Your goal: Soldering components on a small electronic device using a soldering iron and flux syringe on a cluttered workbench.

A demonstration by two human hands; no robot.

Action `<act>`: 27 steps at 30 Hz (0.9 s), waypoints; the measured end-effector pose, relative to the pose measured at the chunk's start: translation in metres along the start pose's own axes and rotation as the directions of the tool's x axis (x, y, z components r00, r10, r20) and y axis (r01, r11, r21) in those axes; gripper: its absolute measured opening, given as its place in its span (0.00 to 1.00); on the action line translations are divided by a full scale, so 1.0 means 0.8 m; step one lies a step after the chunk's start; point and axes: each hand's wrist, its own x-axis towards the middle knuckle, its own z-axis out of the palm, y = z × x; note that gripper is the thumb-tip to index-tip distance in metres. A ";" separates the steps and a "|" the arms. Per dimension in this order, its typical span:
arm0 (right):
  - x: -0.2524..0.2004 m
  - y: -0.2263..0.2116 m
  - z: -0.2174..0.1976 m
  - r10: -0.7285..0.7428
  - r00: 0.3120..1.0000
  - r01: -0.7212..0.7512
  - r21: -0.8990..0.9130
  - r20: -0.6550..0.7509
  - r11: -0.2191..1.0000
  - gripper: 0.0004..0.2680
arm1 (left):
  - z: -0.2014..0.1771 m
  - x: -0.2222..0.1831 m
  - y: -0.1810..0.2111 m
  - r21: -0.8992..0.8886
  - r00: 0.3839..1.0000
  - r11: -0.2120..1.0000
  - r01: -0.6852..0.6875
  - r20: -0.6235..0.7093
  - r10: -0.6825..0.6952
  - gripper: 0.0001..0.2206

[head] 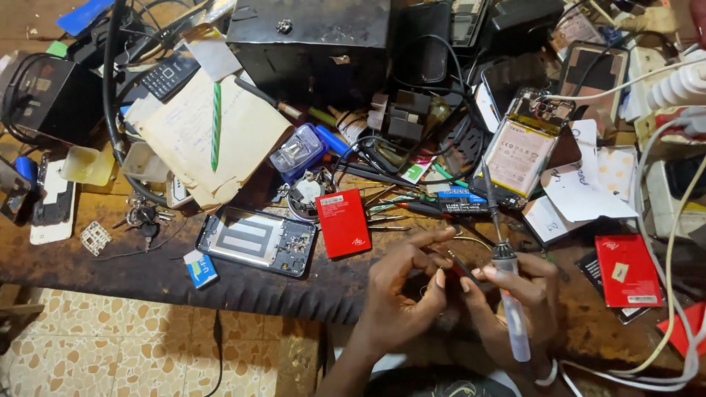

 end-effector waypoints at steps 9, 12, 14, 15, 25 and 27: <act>-0.005 0.011 0.008 0.046 0.998 -0.050 0.091 0.040 0.995 0.10 | -0.007 0.010 -0.009 -0.006 0.999 1.000 0.008 0.046 -0.007 0.04; -0.018 0.021 0.021 0.199 0.970 -0.149 0.303 -0.140 0.941 0.10 | -0.009 0.010 -0.009 -0.031 0.998 1.000 0.006 0.057 -0.004 0.04; -0.016 0.024 0.022 0.064 0.989 -0.029 0.252 -0.132 0.967 0.12 | -0.010 0.012 -0.008 -0.050 0.997 0.999 0.013 0.082 -0.009 0.05; -0.023 0.036 0.019 0.064 0.990 -0.030 0.252 -0.128 0.967 0.12 | -0.011 0.011 -0.009 -0.051 0.997 0.999 0.015 0.079 -0.011 0.05; 0.020 0.003 0.016 -0.017 0.996 -0.004 0.240 0.087 0.971 0.11 | -0.011 0.011 -0.008 -0.056 0.996 0.998 0.035 0.086 -0.030 0.03; 0.023 0.001 0.016 -0.010 0.999 -0.003 0.237 0.054 0.971 0.09 | -0.011 0.011 -0.007 -0.062 0.994 0.997 0.054 0.093 -0.048 0.03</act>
